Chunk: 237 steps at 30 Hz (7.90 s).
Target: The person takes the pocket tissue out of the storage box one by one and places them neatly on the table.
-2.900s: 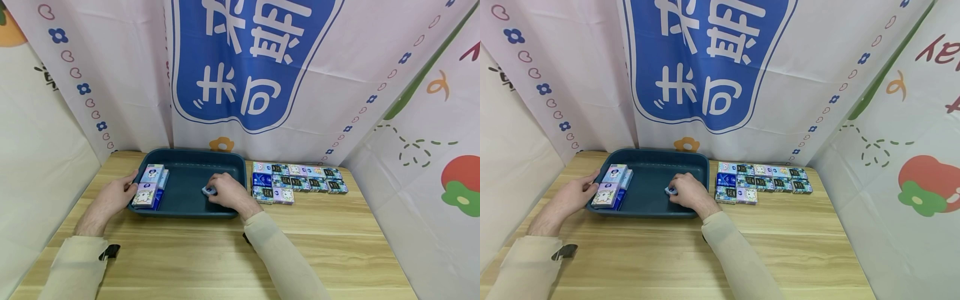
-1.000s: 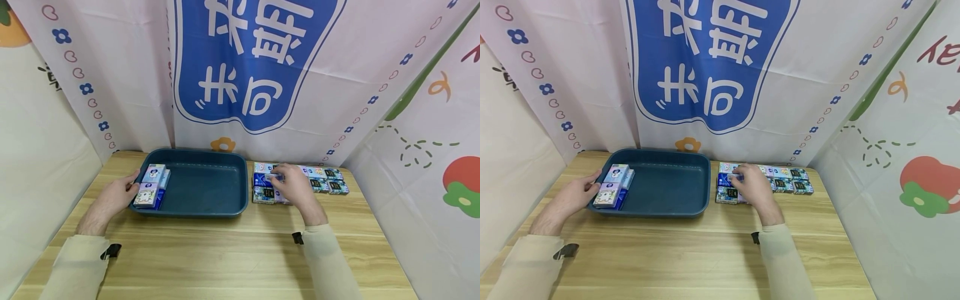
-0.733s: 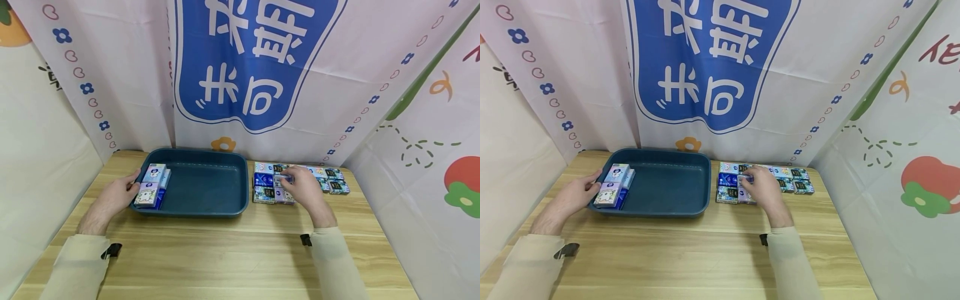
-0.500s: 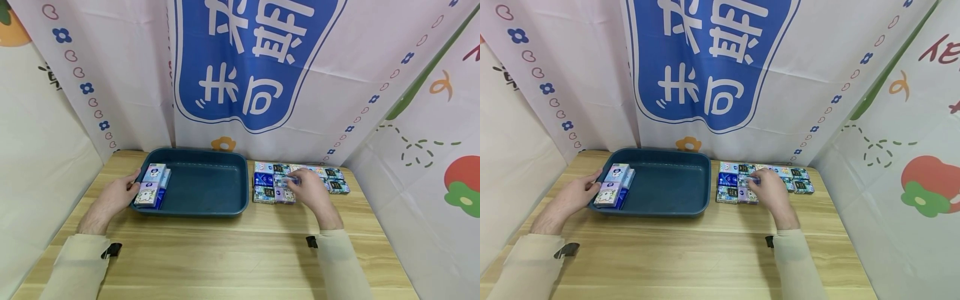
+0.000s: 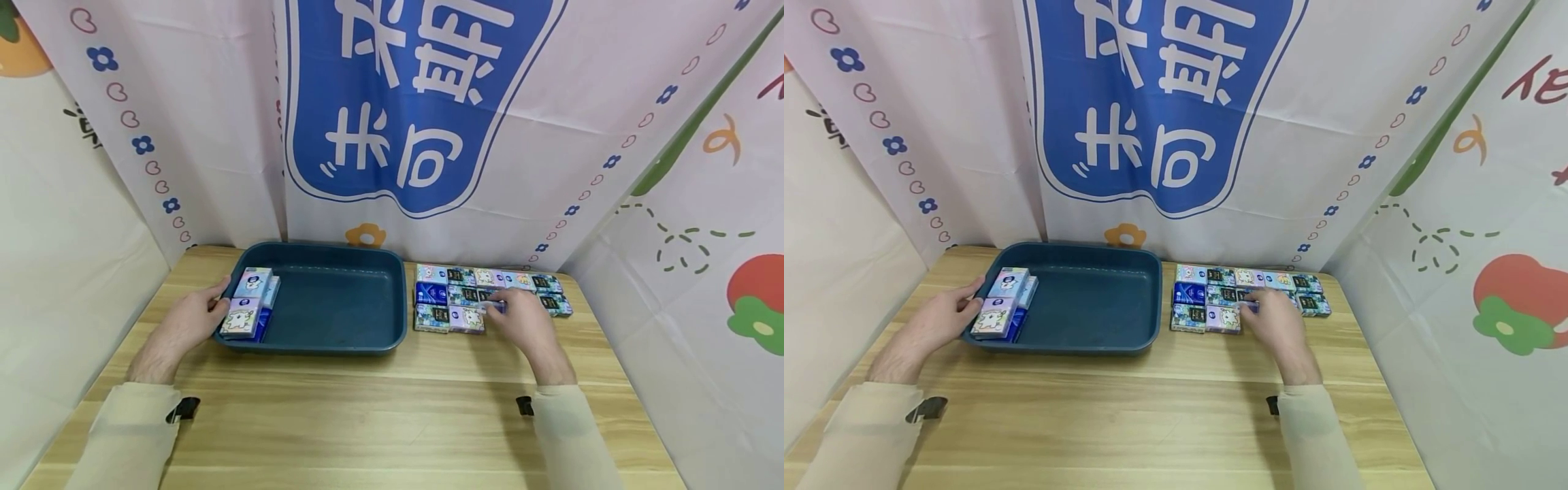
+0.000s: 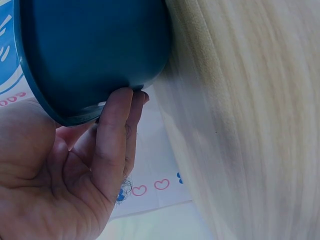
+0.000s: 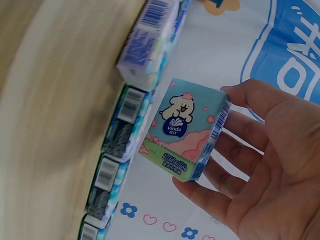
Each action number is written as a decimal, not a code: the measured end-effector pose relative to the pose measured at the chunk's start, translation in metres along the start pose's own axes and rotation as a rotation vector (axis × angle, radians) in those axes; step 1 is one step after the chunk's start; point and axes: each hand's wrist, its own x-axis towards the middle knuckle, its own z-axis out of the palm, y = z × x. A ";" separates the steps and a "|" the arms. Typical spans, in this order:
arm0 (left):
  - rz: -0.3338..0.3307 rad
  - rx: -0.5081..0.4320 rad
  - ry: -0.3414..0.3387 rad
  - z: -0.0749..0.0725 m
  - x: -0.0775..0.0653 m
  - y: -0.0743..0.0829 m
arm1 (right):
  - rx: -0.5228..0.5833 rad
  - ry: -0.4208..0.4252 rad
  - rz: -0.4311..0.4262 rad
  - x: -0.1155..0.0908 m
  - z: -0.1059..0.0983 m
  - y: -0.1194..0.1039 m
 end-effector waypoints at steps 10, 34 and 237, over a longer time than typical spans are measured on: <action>-0.002 -0.008 -0.003 -0.001 -0.002 0.000 | -0.033 -0.048 0.053 -0.006 0.009 0.012; -0.007 -0.017 -0.006 -0.001 0.001 -0.001 | -0.008 -0.044 -0.076 -0.005 0.022 0.009; -0.004 -0.024 0.026 0.003 -0.002 0.003 | 0.418 0.102 -0.040 0.026 0.032 -0.094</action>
